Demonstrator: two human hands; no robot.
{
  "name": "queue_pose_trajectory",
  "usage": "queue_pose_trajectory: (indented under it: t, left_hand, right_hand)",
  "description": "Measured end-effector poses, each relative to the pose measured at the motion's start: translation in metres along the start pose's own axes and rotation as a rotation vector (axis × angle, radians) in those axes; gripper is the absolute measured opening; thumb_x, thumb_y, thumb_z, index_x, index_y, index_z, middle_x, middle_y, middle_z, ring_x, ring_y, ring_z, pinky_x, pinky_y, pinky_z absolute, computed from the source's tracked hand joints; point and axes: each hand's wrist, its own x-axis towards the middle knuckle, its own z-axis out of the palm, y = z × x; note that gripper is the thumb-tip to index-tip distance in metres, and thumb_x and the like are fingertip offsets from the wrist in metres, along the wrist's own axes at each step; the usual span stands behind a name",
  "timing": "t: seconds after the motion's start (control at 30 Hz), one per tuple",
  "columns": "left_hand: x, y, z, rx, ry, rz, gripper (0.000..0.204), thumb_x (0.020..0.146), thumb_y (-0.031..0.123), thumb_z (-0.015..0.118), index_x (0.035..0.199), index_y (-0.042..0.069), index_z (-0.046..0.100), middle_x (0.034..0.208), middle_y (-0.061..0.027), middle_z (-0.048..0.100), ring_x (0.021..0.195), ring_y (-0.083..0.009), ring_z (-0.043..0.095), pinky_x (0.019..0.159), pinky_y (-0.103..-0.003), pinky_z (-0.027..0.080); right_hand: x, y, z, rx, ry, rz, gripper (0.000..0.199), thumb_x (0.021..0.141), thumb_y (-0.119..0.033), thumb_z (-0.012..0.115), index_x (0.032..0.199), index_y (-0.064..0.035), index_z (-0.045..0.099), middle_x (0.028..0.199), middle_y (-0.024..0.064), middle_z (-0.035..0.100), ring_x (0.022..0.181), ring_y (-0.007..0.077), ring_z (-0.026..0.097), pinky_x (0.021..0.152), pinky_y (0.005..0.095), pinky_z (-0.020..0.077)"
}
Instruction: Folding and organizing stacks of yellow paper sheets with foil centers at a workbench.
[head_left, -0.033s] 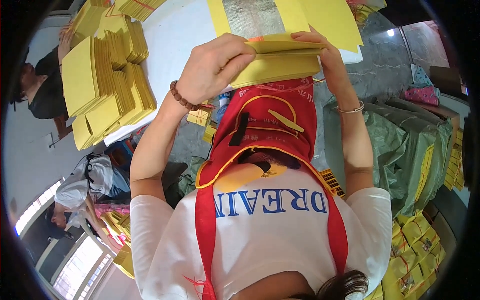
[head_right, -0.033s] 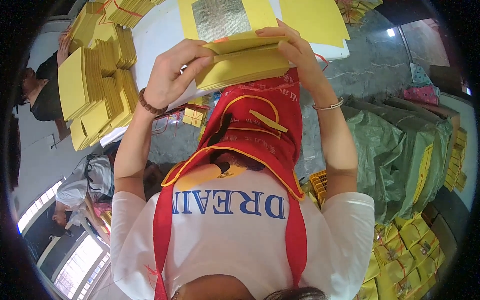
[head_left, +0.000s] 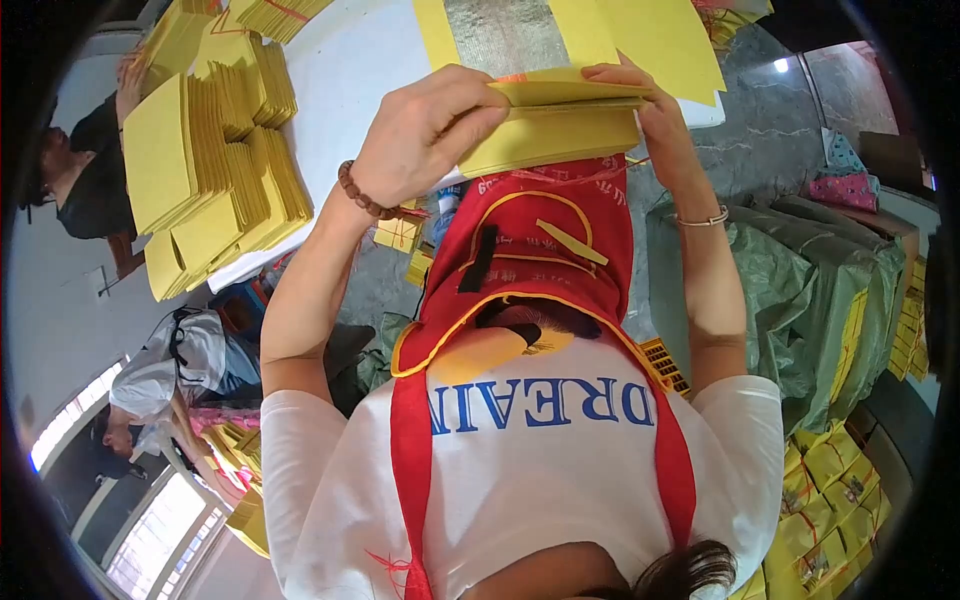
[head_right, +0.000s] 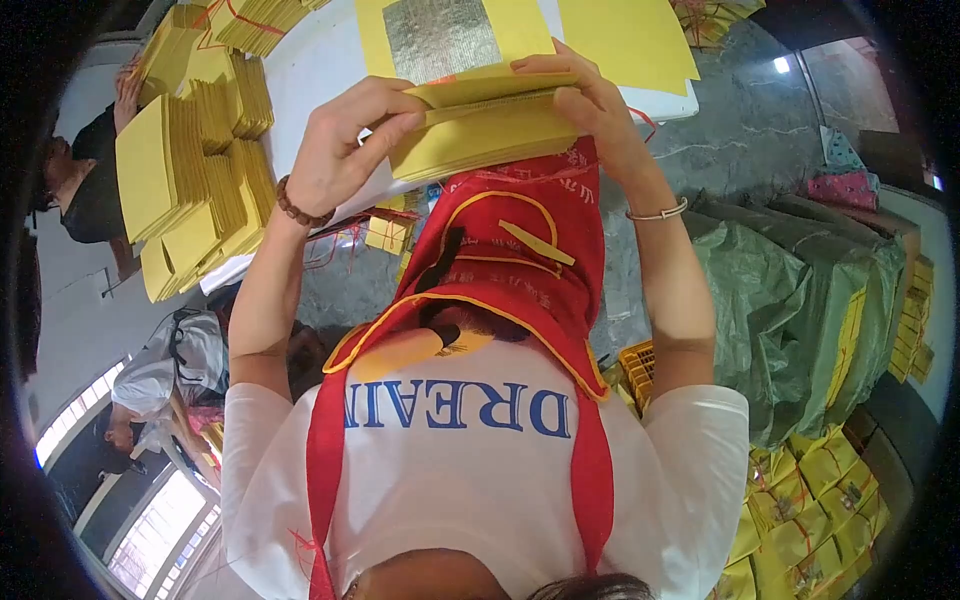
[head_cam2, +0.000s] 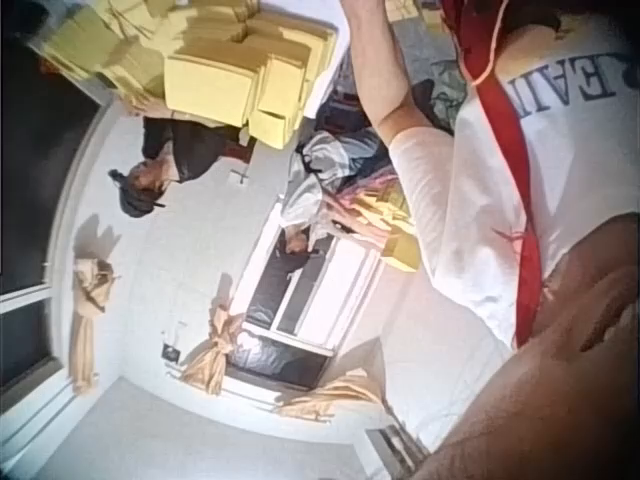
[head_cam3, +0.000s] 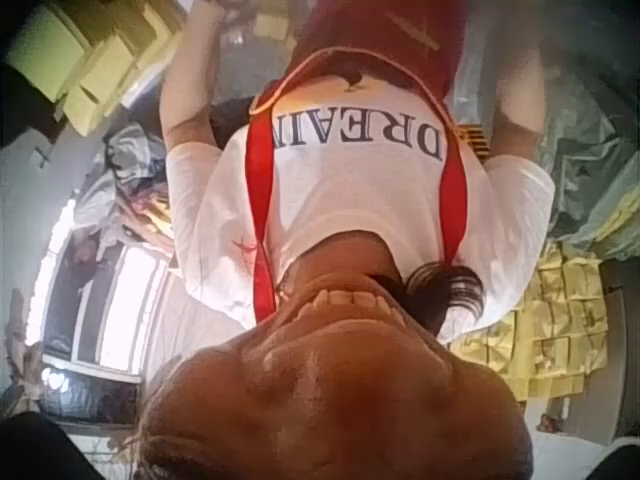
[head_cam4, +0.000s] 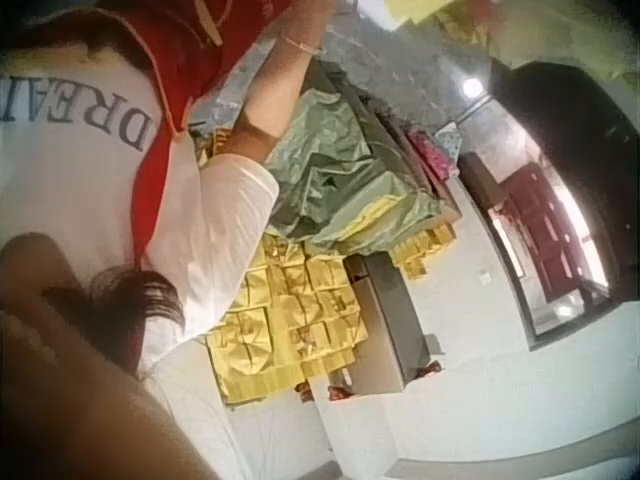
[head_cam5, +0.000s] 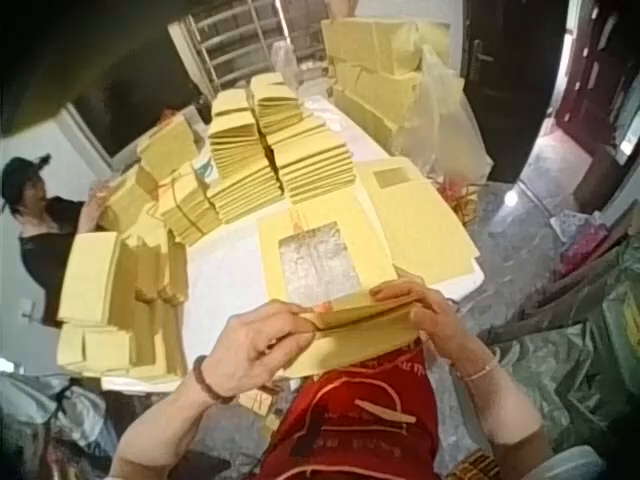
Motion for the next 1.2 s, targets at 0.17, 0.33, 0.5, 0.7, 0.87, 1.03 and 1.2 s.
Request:
queue_pose_trajectory:
  t: [0.17, 0.33, 0.5, 0.7, 0.87, 1.03, 1.2]
  left_hand:
    - [0.004, -0.005, -0.007, -0.181, -0.064, -0.163, 0.014, 0.083, 0.015, 0.059, 0.087, 0.002, 0.063, 0.079, -0.0059, 0.061, 0.063, -0.0147, 0.054, 0.057, -0.026, 0.042]
    - [0.009, -0.009, -0.010, -0.253, -0.179, -0.222, 0.016, 0.082, 0.016, 0.058, 0.085, 0.001, 0.062, 0.079, -0.0043, 0.062, 0.061, -0.0104, 0.052, 0.055, -0.025, 0.042]
    - [0.010, -0.004, -0.012, -0.262, -0.174, -0.251, 0.015, 0.081, 0.014, 0.057, 0.083, 0.000, 0.062, 0.079, -0.0045, 0.062, 0.063, -0.0105, 0.053, 0.056, -0.025, 0.043]
    - [0.010, -0.004, -0.009, -0.260, -0.191, -0.264, 0.014, 0.078, 0.014, 0.058, 0.080, 0.000, 0.061, 0.082, -0.0052, 0.062, 0.065, -0.0127, 0.055, 0.058, -0.026, 0.043]
    - [0.009, -0.004, -0.009, -0.241, -0.205, -0.275, 0.014, 0.076, 0.013, 0.057, 0.079, 0.000, 0.061, 0.081, -0.0058, 0.062, 0.065, -0.0147, 0.055, 0.059, -0.026, 0.044]
    - [0.010, -0.003, -0.009, -0.249, -0.216, -0.265, 0.014, 0.076, 0.012, 0.057, 0.079, -0.001, 0.061, 0.079, -0.0060, 0.061, 0.065, -0.0142, 0.055, 0.059, -0.026, 0.043]
    - [0.008, -0.010, -0.005, -0.247, -0.163, -0.251, 0.013, 0.077, 0.013, 0.057, 0.082, 0.001, 0.061, 0.080, -0.0068, 0.061, 0.066, -0.0157, 0.056, 0.059, -0.026, 0.044]
  right_hand:
    - [-0.002, -0.005, 0.003, -0.091, 0.023, 0.059, 0.033, 0.082, -0.027, 0.060, 0.110, -0.0108, 0.060, 0.122, 0.0022, 0.055, 0.136, 0.0228, 0.022, 0.110, 0.0377, 0.0151]
    - [-0.001, -0.003, -0.001, -0.063, -0.001, 0.077, 0.032, 0.080, -0.025, 0.061, 0.109, -0.0112, 0.060, 0.121, 0.0023, 0.055, 0.136, 0.0237, 0.021, 0.111, 0.0396, 0.0132]
    - [0.000, -0.007, 0.002, -0.071, 0.006, 0.061, 0.033, 0.080, -0.025, 0.061, 0.109, -0.0108, 0.061, 0.120, 0.0026, 0.056, 0.136, 0.0238, 0.022, 0.111, 0.0398, 0.0131]
    - [0.000, -0.004, 0.001, -0.049, 0.016, 0.077, 0.035, 0.079, -0.026, 0.063, 0.110, -0.0108, 0.061, 0.120, 0.0029, 0.056, 0.136, 0.0237, 0.021, 0.111, 0.0398, 0.0133]
    - [-0.002, -0.002, 0.003, -0.027, 0.033, 0.077, 0.036, 0.078, -0.027, 0.064, 0.110, -0.0112, 0.061, 0.120, 0.0021, 0.056, 0.136, 0.0244, 0.020, 0.111, 0.0400, 0.0130]
    - [-0.002, -0.001, 0.000, -0.051, 0.019, 0.065, 0.035, 0.077, -0.024, 0.066, 0.109, -0.0124, 0.061, 0.119, 0.0012, 0.057, 0.137, 0.0245, 0.020, 0.111, 0.0397, 0.0139]
    - [-0.002, -0.003, 0.006, -0.168, 0.055, 0.051, 0.033, 0.077, -0.014, 0.067, 0.109, -0.0110, 0.061, 0.118, 0.0006, 0.057, 0.135, 0.0244, 0.023, 0.109, 0.0390, 0.0182]
